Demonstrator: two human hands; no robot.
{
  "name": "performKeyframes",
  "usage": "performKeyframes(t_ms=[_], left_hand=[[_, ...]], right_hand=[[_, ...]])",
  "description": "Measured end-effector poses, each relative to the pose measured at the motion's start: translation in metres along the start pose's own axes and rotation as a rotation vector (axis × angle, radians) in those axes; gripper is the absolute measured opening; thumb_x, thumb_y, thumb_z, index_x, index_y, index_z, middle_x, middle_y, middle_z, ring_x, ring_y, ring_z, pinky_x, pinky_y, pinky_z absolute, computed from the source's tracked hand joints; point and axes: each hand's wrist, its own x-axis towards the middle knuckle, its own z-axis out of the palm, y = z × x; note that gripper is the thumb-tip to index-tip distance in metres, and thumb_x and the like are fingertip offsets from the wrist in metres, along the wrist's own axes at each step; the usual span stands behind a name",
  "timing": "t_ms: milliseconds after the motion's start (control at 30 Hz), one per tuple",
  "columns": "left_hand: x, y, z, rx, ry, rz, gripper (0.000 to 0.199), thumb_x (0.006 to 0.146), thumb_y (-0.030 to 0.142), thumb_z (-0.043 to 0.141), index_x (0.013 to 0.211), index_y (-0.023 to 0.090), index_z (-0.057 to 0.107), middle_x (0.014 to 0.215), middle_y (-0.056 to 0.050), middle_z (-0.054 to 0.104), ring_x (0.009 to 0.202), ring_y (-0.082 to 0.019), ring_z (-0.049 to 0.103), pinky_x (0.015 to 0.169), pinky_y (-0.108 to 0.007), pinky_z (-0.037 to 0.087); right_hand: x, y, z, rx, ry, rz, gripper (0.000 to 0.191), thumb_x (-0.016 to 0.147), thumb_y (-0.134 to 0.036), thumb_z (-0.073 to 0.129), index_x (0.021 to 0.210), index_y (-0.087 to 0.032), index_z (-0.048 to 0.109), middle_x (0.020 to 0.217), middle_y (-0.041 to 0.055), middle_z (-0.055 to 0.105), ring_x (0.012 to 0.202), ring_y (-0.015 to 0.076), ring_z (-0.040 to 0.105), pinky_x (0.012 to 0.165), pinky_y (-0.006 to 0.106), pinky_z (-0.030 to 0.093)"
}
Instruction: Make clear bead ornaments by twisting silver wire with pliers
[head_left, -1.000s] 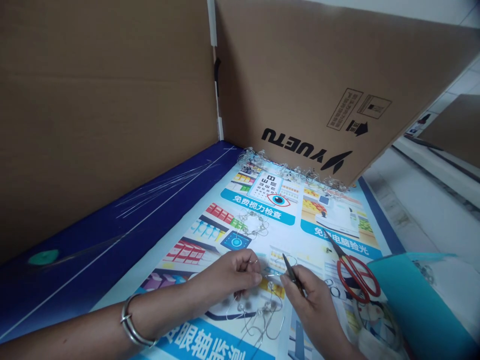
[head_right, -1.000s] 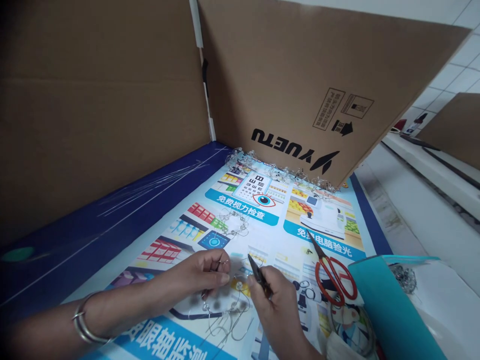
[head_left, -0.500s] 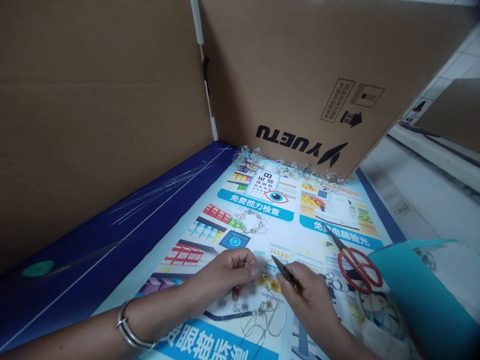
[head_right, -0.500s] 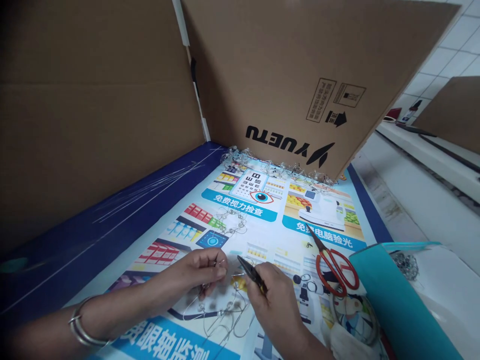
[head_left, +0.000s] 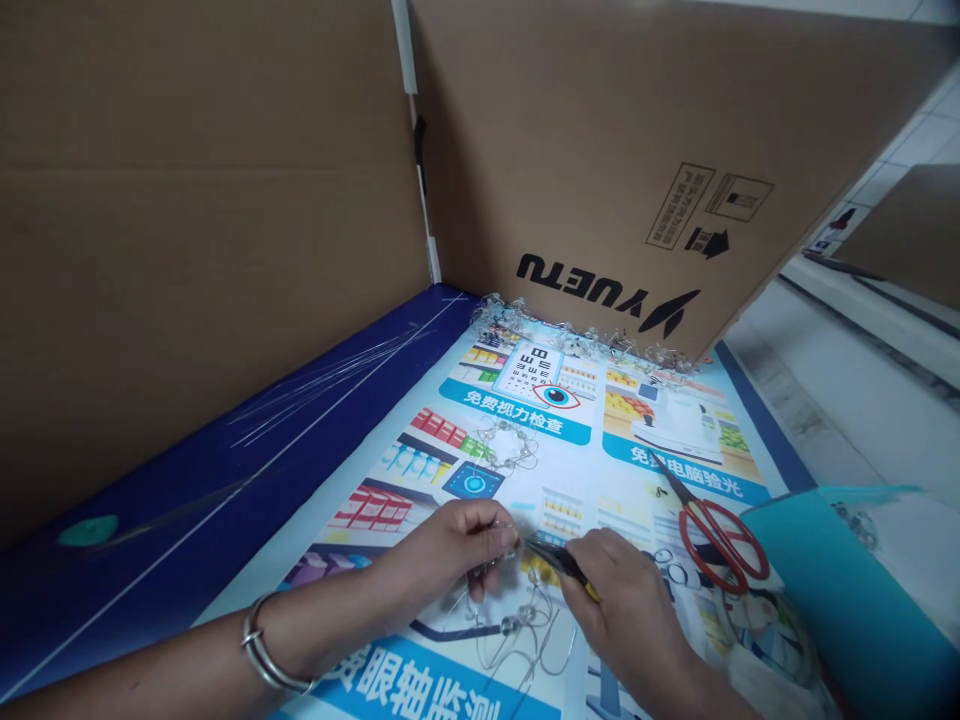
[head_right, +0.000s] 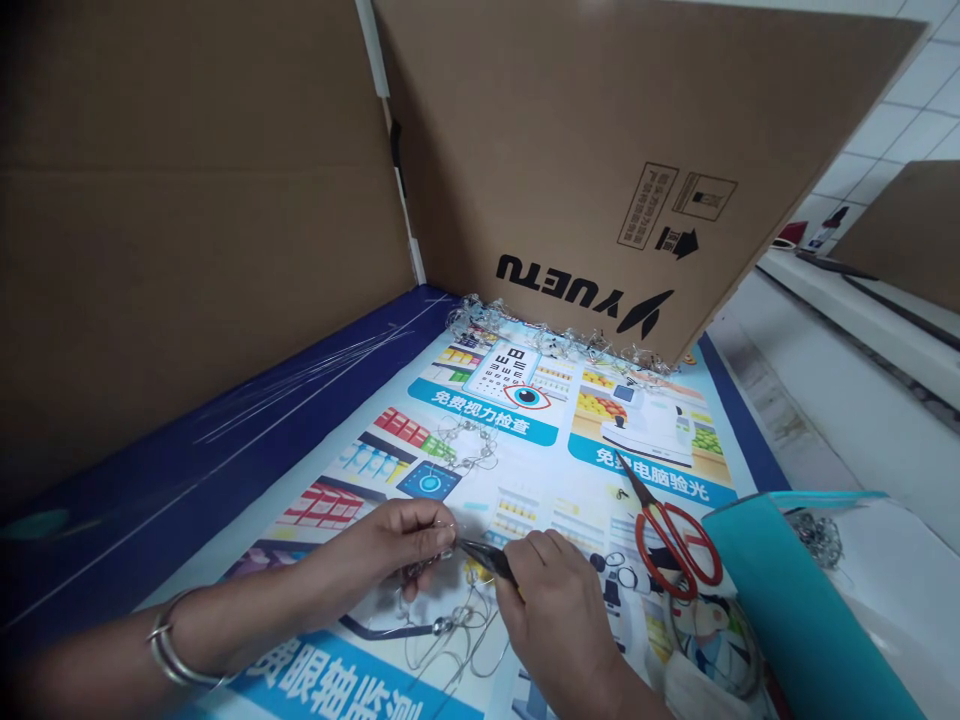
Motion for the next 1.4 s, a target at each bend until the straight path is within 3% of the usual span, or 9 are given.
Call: performKeyframes(t_ms=[300, 467, 800, 1133, 1400], left_hand=[[0.001, -0.002, 0.002, -0.003, -0.009, 0.014, 0.031, 0.078, 0.046, 0.058, 0.075, 0.016, 0.054, 0.048, 0.004, 0.05, 0.04, -0.007, 0.042, 0.042, -0.02, 0.037], [0.003, -0.006, 0.0, 0.013, -0.022, 0.035, 0.03, 0.079, 0.045, 0.058, 0.076, 0.015, 0.054, 0.059, 0.002, 0.055, 0.045, -0.007, 0.046, 0.042, -0.02, 0.038], [0.002, -0.009, -0.004, 0.095, -0.009, 0.041, 0.028, 0.08, 0.044, 0.056, 0.081, 0.016, 0.057, 0.052, 0.003, 0.052, 0.043, -0.007, 0.043, 0.045, -0.021, 0.035], [-0.001, 0.002, 0.0, -0.08, -0.037, 0.071, 0.025, 0.076, 0.033, 0.064, 0.088, 0.016, 0.052, 0.06, 0.005, 0.051, 0.049, -0.007, 0.048, 0.05, -0.021, 0.036], [-0.002, 0.0, 0.001, -0.061, -0.032, 0.11, 0.022, 0.077, 0.032, 0.063, 0.087, 0.015, 0.053, 0.062, 0.005, 0.048, 0.052, -0.007, 0.043, 0.052, -0.021, 0.034]], right_hand=[[0.0, -0.002, 0.001, -0.02, -0.014, -0.001, 0.006, 0.077, -0.016, 0.047, 0.075, -0.019, 0.052, 0.072, 0.0027, 0.054, 0.067, 0.0165, 0.048, 0.06, 0.026, 0.033], [0.0, -0.003, 0.002, -0.023, -0.022, 0.0, 0.007, 0.078, -0.015, 0.048, 0.074, -0.018, 0.052, 0.071, 0.0025, 0.053, 0.067, 0.0166, 0.048, 0.06, 0.026, 0.032], [-0.001, -0.003, 0.003, -0.009, -0.036, 0.014, 0.006, 0.077, -0.015, 0.048, 0.075, -0.018, 0.052, 0.072, 0.0026, 0.053, 0.067, 0.0167, 0.047, 0.059, 0.026, 0.032], [-0.003, -0.003, 0.005, 0.023, -0.063, 0.025, 0.01, 0.077, -0.014, 0.047, 0.081, -0.018, 0.055, 0.074, 0.0037, 0.053, 0.07, 0.0182, 0.048, 0.061, 0.028, 0.033], [-0.004, -0.005, 0.003, 0.01, -0.088, 0.034, 0.006, 0.079, -0.015, 0.049, 0.078, -0.018, 0.054, 0.074, 0.0029, 0.053, 0.071, 0.018, 0.046, 0.061, 0.028, 0.03]])
